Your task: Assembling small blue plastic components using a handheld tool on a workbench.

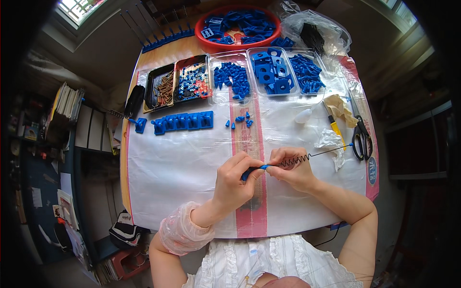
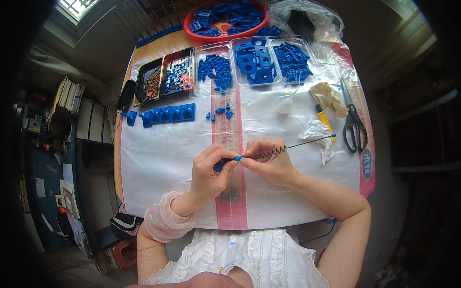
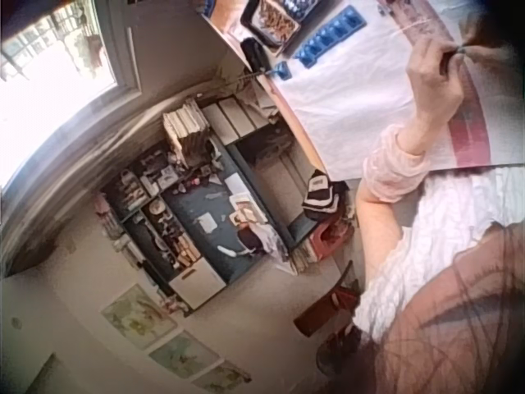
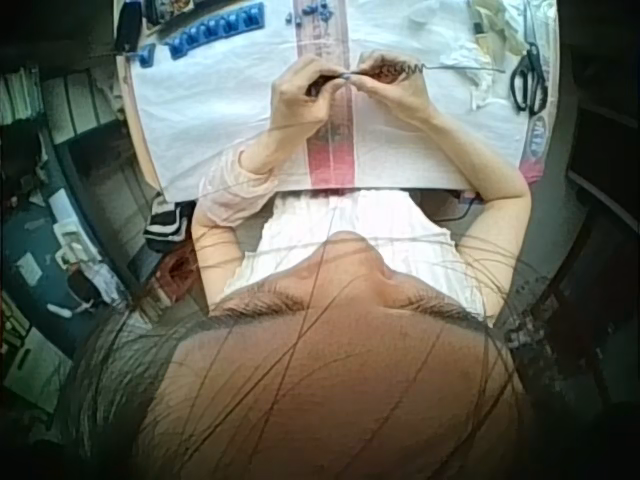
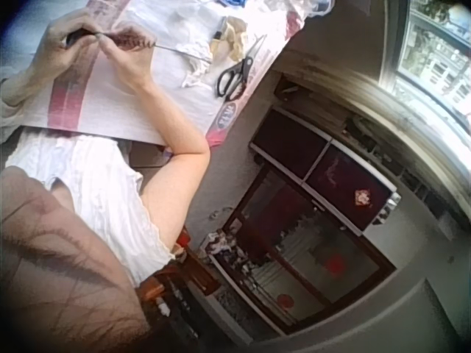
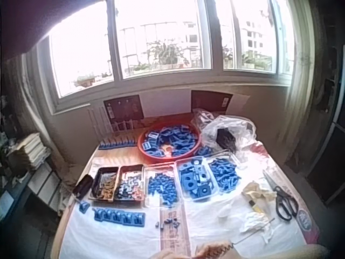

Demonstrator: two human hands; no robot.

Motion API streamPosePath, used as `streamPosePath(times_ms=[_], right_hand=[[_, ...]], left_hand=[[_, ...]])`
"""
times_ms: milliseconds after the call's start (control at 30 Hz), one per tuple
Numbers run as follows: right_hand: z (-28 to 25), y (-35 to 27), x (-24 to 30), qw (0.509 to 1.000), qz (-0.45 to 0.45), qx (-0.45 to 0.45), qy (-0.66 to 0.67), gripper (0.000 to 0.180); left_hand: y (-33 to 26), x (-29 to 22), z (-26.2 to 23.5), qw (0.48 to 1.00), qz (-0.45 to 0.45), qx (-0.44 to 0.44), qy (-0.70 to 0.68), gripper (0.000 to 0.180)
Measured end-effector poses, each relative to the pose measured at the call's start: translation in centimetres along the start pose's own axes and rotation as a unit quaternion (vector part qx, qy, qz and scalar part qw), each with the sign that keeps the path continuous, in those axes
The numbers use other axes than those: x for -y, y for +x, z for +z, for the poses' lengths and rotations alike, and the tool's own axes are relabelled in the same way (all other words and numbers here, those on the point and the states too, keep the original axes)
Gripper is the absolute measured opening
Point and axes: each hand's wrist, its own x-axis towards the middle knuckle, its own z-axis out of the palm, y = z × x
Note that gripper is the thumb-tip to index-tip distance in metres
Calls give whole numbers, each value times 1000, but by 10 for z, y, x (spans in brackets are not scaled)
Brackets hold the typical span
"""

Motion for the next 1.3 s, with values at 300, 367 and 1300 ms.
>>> streamPosePath(times_ms=[300, 367, 1300], right_hand=[[0, 0, -1, 1000, -5, 2, -5, 9], [0, 0, 0, 1000, -5, 2, -8, 9], [0, 1, -1, 1000, -9, 1, -5, 10]], left_hand=[[0, -1, -1, 1000, -1, 0, 8, 15], [0, -1, -1, 1000, 2, -2, 8, 15], [0, 0, -1, 1000, -1, -1, 3, 14]])
